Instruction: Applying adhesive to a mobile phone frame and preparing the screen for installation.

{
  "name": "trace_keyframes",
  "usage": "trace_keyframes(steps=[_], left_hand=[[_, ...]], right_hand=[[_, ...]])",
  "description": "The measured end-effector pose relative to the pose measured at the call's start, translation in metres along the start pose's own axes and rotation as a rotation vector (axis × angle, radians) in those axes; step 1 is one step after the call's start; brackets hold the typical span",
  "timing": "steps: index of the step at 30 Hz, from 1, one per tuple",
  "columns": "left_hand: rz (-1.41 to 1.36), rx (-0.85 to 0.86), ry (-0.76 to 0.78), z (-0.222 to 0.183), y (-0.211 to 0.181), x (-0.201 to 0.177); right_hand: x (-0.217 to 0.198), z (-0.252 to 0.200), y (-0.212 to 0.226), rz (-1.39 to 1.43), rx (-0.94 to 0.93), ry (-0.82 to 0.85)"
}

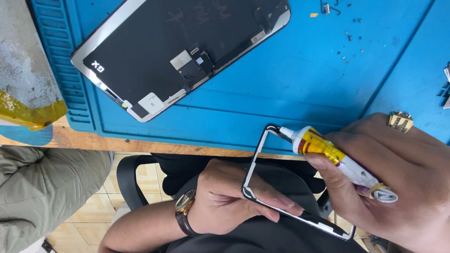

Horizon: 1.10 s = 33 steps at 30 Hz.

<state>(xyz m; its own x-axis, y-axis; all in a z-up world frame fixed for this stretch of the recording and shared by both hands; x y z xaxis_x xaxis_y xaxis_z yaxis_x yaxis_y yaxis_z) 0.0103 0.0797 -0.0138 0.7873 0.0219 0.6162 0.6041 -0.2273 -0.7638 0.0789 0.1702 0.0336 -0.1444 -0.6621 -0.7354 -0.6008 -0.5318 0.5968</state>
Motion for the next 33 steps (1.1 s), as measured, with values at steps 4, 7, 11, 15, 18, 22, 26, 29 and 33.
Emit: trace_keyframes(steps=[4, 7, 11, 15, 18, 22, 26, 29, 33], left_hand=[[-0.006, -0.001, -0.007, 0.000, 0.001, 0.000], [0.010, -0.002, 0.005, 0.000, 0.001, 0.000], [0.039, 0.013, 0.015, 0.002, 0.000, 0.002], [0.005, 0.005, -0.006, 0.001, 0.003, 0.002], [0.004, 0.005, -0.011, 0.000, 0.004, 0.002], [-0.004, 0.002, -0.005, 0.000, 0.005, 0.003], [-0.003, 0.003, -0.010, 0.002, 0.005, 0.005], [0.029, 0.022, -0.018, 0.002, 0.004, 0.005], [-0.010, -0.001, -0.023, 0.001, 0.007, 0.004]], right_hand=[[0.002, -0.004, -0.003, -0.033, 0.003, 0.020], [0.002, -0.006, -0.005, -0.021, 0.022, 0.020], [0.003, -0.011, -0.009, -0.018, 0.021, 0.028], [0.004, -0.016, -0.014, -0.062, 0.063, 0.046], [0.004, -0.018, -0.014, -0.065, 0.069, 0.042], [0.002, -0.019, -0.013, -0.042, 0.053, 0.020], [-0.001, -0.022, -0.015, -0.039, 0.052, -0.006], [0.002, -0.025, -0.018, -0.041, 0.038, 0.014], [0.005, -0.028, -0.023, -0.025, 0.081, 0.037]])
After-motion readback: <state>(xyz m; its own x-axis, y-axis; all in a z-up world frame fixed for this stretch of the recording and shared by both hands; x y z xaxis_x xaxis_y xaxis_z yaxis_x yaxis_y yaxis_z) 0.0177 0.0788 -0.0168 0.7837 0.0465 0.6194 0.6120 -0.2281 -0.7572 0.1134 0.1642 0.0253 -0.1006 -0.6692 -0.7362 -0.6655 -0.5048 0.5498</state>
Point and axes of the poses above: each hand's wrist, its own z-axis towards the middle knuckle, its own x-axis out of the palm, y = z × x, the point moved 8 cm from there along z, towards the middle knuckle, and after that the axes turned 4 degrees about z, right-handed, at the moved point
